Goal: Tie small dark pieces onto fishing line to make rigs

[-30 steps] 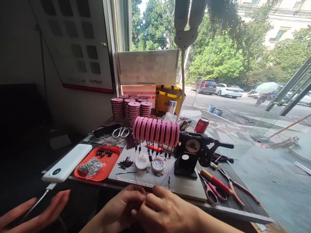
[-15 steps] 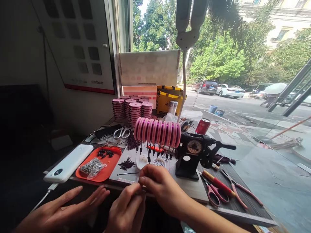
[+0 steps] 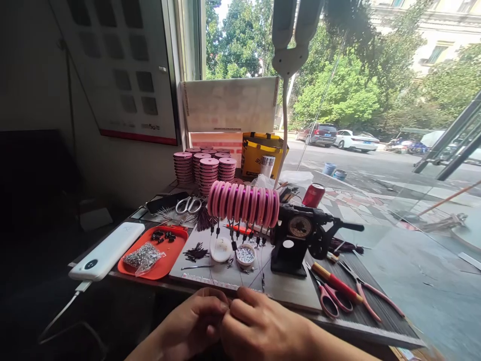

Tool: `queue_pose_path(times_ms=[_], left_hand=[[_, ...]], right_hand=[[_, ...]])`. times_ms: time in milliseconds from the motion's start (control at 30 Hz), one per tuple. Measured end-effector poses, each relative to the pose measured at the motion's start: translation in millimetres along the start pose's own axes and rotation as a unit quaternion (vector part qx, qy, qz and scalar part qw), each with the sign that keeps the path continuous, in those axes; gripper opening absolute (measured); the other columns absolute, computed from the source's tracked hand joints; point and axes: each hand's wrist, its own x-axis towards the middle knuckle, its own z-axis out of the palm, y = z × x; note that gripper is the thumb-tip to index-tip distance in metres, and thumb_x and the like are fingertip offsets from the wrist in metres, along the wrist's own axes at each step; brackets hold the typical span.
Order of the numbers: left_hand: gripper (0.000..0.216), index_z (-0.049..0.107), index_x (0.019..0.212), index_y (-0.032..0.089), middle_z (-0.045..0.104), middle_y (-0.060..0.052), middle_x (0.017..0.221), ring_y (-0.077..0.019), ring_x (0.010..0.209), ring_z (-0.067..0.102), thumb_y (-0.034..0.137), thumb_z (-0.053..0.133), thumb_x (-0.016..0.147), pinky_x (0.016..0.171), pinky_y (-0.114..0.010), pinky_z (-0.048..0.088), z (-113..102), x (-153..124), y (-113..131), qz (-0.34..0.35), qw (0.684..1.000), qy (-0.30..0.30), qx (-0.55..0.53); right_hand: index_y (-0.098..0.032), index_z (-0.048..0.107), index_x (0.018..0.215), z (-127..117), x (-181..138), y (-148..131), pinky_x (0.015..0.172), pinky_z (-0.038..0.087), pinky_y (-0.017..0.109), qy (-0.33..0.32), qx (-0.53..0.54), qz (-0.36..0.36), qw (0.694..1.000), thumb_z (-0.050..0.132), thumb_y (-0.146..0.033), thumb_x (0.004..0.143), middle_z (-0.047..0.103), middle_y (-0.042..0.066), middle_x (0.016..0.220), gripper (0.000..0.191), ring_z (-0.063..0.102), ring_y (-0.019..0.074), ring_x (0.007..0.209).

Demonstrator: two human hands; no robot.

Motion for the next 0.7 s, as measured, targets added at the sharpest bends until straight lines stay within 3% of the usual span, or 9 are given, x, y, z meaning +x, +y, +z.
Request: queue_pose_path(times_ms=[167,267,300,400,467,533,600,633,700], left_hand=[[0.012,0.062,0.054,0.012,0.055,0.002,0.056,-0.0062,0.046,0.045,0.015,0.072,0.050,0.041,-0.016,0.033,3.1,-9.4,5.7,0.094,0.993,-0.038,0.061],[0.010,0.065,0.059,0.012,0.057,-0.001,0.074,-0.0068,0.052,0.048,0.017,0.072,0.064,0.044,-0.017,0.037,2.4,-11.6,2.5,0.269,0.941,-0.016,0.204],[0.008,0.066,0.065,0.013,0.055,-0.002,0.078,-0.0074,0.054,0.050,0.017,0.067,0.072,0.047,-0.018,0.039,1.0,-11.1,-1.5,0.361,0.891,0.019,0.276],[0.015,0.064,0.081,0.012,0.054,-0.006,0.084,-0.0111,0.065,0.057,0.005,0.051,0.082,0.060,-0.020,0.047,-4.4,-6.4,-17.6,0.610,0.646,0.132,0.440],[0.018,0.062,0.086,0.009,0.059,-0.010,0.088,-0.0145,0.071,0.061,0.000,0.049,0.080,0.067,-0.022,0.050,-7.2,-3.1,-25.0,0.687,0.520,0.158,0.482],[0.018,0.062,0.088,0.008,0.065,-0.013,0.088,-0.0169,0.069,0.062,-0.001,0.049,0.079,0.066,-0.025,0.051,-8.3,-2.4,-25.7,0.713,0.457,0.145,0.512],[0.020,0.063,0.087,0.009,0.069,-0.012,0.082,-0.0177,0.064,0.062,-0.001,0.048,0.079,0.060,-0.026,0.050,-7.2,-5.0,-20.6,0.713,0.453,0.105,0.525],[0.020,0.065,0.084,0.010,0.069,-0.011,0.078,-0.0168,0.061,0.061,0.000,0.048,0.078,0.058,-0.025,0.049,-5.8,-7.0,-16.6,0.692,0.497,0.082,0.517],[0.018,0.066,0.071,0.013,0.066,-0.006,0.068,-0.0129,0.055,0.057,0.003,0.052,0.075,0.051,-0.022,0.044,-1.9,-10.5,-8.1,0.561,0.705,0.040,0.432]], right_hand=[[-0.015,0.061,0.081,-4.3,2.7,-2.5,0.059,0.039,0.027,-0.001,0.177,0.095,0.980,0.024,-0.025,0.098,0.062,0.005,0.069,0.043,0.047,0.0154,0.062],[-0.018,0.061,0.077,-6.3,8.7,-1.4,0.059,0.038,0.023,0.060,0.332,0.303,0.891,0.047,-0.031,0.092,0.058,0.001,0.068,0.025,0.048,0.0131,0.063],[-0.018,0.060,0.075,-6.4,12.3,0.1,0.059,0.038,0.022,0.079,0.380,0.367,0.845,0.053,-0.033,0.089,0.056,0.000,0.066,0.022,0.048,0.0126,0.062],[-0.016,0.056,0.071,-5.1,26.0,7.4,0.058,0.037,0.022,0.099,0.514,0.464,0.715,0.062,-0.041,0.079,0.052,-0.002,0.064,0.027,0.045,0.0117,0.061],[-0.015,0.054,0.069,-4.1,34.0,13.1,0.056,0.035,0.021,0.090,0.558,0.463,0.683,0.064,-0.043,0.075,0.050,-0.003,0.063,0.030,0.042,0.0104,0.059],[-0.015,0.053,0.068,-4.2,37.8,17.0,0.054,0.033,0.021,0.075,0.566,0.456,0.683,0.064,-0.042,0.074,0.047,-0.004,0.061,0.030,0.039,0.0095,0.057],[-0.015,0.052,0.068,-6.2,35.9,17.8,0.053,0.032,0.021,0.059,0.553,0.450,0.699,0.061,-0.038,0.076,0.045,-0.004,0.060,0.026,0.038,0.0094,0.056],[-0.015,0.053,0.070,-7.8,32.9,17.0,0.053,0.032,0.021,0.052,0.524,0.448,0.722,0.060,-0.035,0.078,0.045,-0.004,0.059,0.022,0.038,0.0095,0.056],[-0.015,0.056,0.079,-11.2,23.9,13.5,0.055,0.036,0.021,0.039,0.423,0.399,0.813,0.057,-0.027,0.083,0.050,-0.002,0.066,0.013,0.042,0.0102,0.058]])
